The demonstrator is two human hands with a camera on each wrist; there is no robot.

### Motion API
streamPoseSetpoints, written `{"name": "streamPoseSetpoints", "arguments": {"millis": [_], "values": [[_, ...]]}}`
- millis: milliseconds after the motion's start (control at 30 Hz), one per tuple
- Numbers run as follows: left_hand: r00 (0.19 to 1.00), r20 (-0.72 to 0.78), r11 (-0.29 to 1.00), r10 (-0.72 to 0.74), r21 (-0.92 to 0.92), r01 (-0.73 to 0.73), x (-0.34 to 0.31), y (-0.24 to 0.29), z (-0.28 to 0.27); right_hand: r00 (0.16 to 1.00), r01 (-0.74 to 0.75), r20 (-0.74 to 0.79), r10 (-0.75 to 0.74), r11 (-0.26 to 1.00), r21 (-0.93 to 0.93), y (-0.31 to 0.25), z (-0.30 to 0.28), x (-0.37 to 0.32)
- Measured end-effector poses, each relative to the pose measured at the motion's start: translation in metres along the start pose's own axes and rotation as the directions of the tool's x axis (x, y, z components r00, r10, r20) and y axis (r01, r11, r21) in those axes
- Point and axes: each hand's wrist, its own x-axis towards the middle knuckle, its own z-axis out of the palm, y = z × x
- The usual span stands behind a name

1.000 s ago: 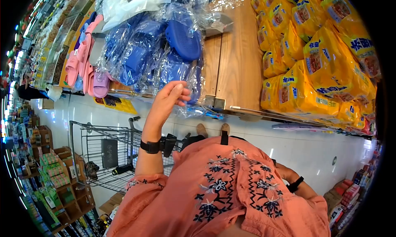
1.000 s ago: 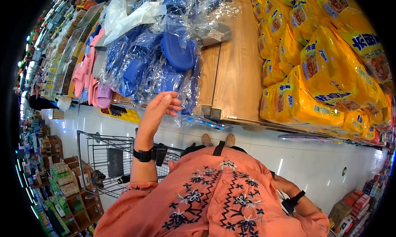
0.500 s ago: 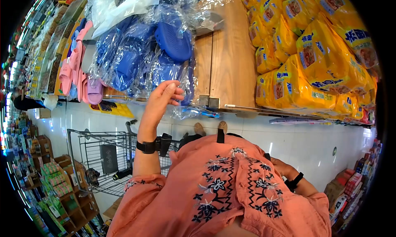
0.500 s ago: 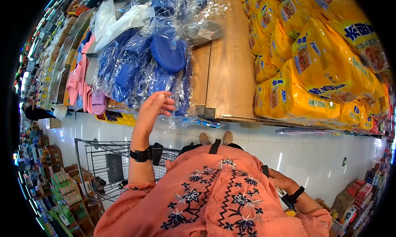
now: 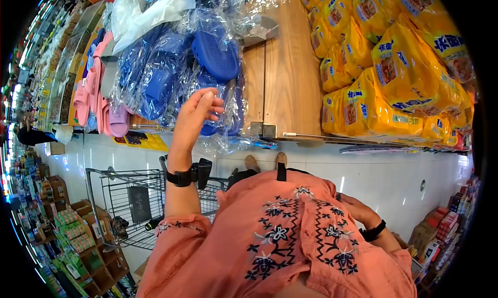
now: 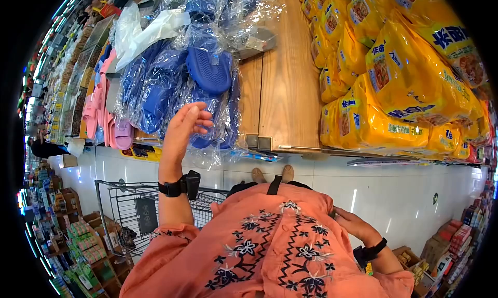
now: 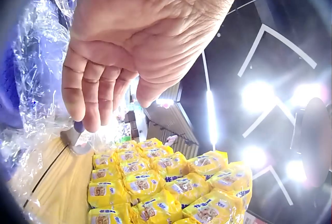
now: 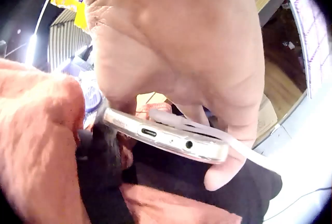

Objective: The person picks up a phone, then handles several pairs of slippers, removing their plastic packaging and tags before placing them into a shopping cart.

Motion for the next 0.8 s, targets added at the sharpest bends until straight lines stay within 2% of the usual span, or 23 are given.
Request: {"name": "streamPoseSetpoints", "arguments": {"millis": [100,200,300,367,400,433,467,533,600,667,733,800], "values": [[1.0,-0.005,1.0,0.023,-0.019,-0.024,0.007,0.0,-0.002,0.999,-0.028,0.019,0.026,0.995,0.093,-0.024,-0.004,-0.014],[1.0,0.0,1.0,0.018,0.002,-0.018,0.008,0.009,-0.001,0.999,-0.04,-0.026,0.042,0.998,0.058,-0.007,-0.002,-0.007],[0.998,0.015,0.998,0.057,-0.01,-0.057,0.003,0.022,0.003,0.998,-0.049,-0.029,0.05,0.998,0.043,-0.015,-0.007,-0.006],[0.972,0.113,0.978,0.205,0.02,-0.209,-0.02,0.066,0.024,0.991,-0.05,-0.133,0.029,0.985,-0.162,-0.016,-0.014,0.002],[0.929,0.165,0.941,0.331,0.019,-0.338,-0.041,0.094,0.041,0.984,-0.059,-0.181,0.01,0.962,-0.267,-0.013,-0.019,0.005],[0.868,0.213,0.887,0.45,0.011,-0.462,-0.058,0.118,0.056,0.93,0.013,-0.297,-0.218,0.824,-0.566,-0.005,-0.025,0.015],[0.774,0.271,0.803,0.572,0.006,-0.596,-0.072,0.136,0.066,0.875,0.062,-0.337,-0.348,0.77,-0.635,-0.023,-0.025,0.019],[0.596,0.337,0.637,0.729,-0.016,-0.771,-0.079,0.152,0.075,0.8,0.197,-0.372,-0.471,0.792,-0.578,-0.086,-0.01,0.018],[0.45,0.365,0.496,0.815,-0.038,-0.868,-0.085,0.159,0.081,0.74,0.356,-0.309,-0.598,0.737,-0.575,-0.135,0.006,0.025],[0.362,0.37,0.402,0.856,-0.036,-0.915,-0.089,0.16,0.085,0.657,0.511,-0.211,-0.724,0.634,-0.581,-0.176,0.02,0.034],[0.305,0.367,0.337,0.879,-0.026,-0.941,-0.091,0.163,0.085,0.67,0.55,-0.134,-0.73,0.609,-0.571,-0.197,0.026,0.05],[0.278,0.361,0.297,0.89,0.004,-0.955,-0.089,0.166,0.08,0.617,0.594,-0.089,-0.782,0.537,-0.599,-0.205,0.032,0.077]]}}
